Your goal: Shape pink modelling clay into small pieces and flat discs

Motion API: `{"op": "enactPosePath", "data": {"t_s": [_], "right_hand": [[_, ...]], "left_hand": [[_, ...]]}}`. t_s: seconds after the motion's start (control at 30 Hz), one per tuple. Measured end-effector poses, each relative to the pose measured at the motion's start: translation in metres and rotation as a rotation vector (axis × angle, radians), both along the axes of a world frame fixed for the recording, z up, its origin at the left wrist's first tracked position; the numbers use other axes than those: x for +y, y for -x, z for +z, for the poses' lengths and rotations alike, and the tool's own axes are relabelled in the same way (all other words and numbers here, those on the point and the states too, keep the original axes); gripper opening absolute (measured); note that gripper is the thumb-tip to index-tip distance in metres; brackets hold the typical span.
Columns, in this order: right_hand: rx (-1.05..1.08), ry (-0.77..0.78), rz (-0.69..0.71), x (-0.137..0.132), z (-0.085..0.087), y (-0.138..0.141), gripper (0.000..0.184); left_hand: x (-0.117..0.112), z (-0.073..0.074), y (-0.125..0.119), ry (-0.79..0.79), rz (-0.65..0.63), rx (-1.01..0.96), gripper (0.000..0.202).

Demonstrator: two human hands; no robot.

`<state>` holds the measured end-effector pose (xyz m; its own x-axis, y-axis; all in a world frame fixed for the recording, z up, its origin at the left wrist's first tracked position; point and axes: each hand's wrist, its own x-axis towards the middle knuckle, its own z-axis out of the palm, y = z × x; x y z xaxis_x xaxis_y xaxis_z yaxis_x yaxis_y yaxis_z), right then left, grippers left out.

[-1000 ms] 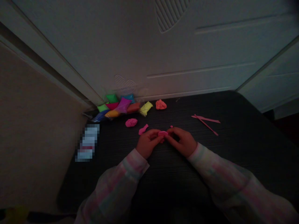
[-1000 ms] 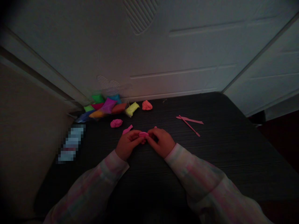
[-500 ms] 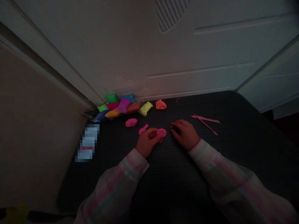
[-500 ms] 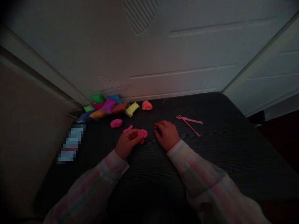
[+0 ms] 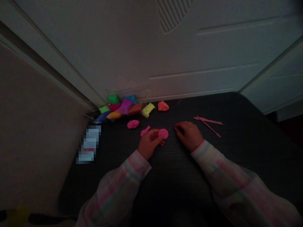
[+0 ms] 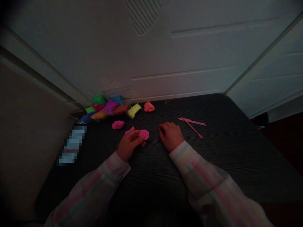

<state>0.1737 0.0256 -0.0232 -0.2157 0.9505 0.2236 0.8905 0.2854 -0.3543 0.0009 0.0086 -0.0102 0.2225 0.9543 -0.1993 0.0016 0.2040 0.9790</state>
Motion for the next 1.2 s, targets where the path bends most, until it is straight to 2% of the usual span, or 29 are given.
{"op": "enactPosePath", "data": {"t_s": [0.13, 0.27, 0.37, 0.5, 0.67, 0.87, 1.2], "right_hand": [[0.012, -0.02, 0.006, 0.0, 0.0, 0.0, 0.018], [0.142, -0.125, 0.012, -0.003, 0.007, 0.001, 0.019], [0.26, -0.155, 0.155, -0.01, 0.014, 0.005, 0.021], [0.274, -0.032, 0.334, -0.017, 0.017, 0.011, 0.02], [0.311, 0.039, 0.304, -0.018, 0.016, 0.015, 0.011], [0.402, 0.101, 0.264, -0.019, 0.02, 0.016, 0.012], [0.426, 0.118, 0.253, -0.016, 0.018, 0.014, 0.013]], "left_hand": [[0.0, -0.001, 0.0, 0.009, -0.004, 0.014, 0.011], [0.0, -0.002, -0.001, -0.001, -0.002, -0.008, 0.011], [-0.001, -0.001, -0.001, -0.008, -0.016, -0.027, 0.013], [-0.001, 0.0, -0.001, -0.005, -0.054, -0.015, 0.016], [-0.003, 0.003, -0.002, 0.004, -0.047, 0.03, 0.015], [-0.004, 0.004, -0.002, -0.032, -0.041, 0.084, 0.015], [0.0, -0.003, 0.0, 0.013, -0.058, -0.041, 0.016]]}}
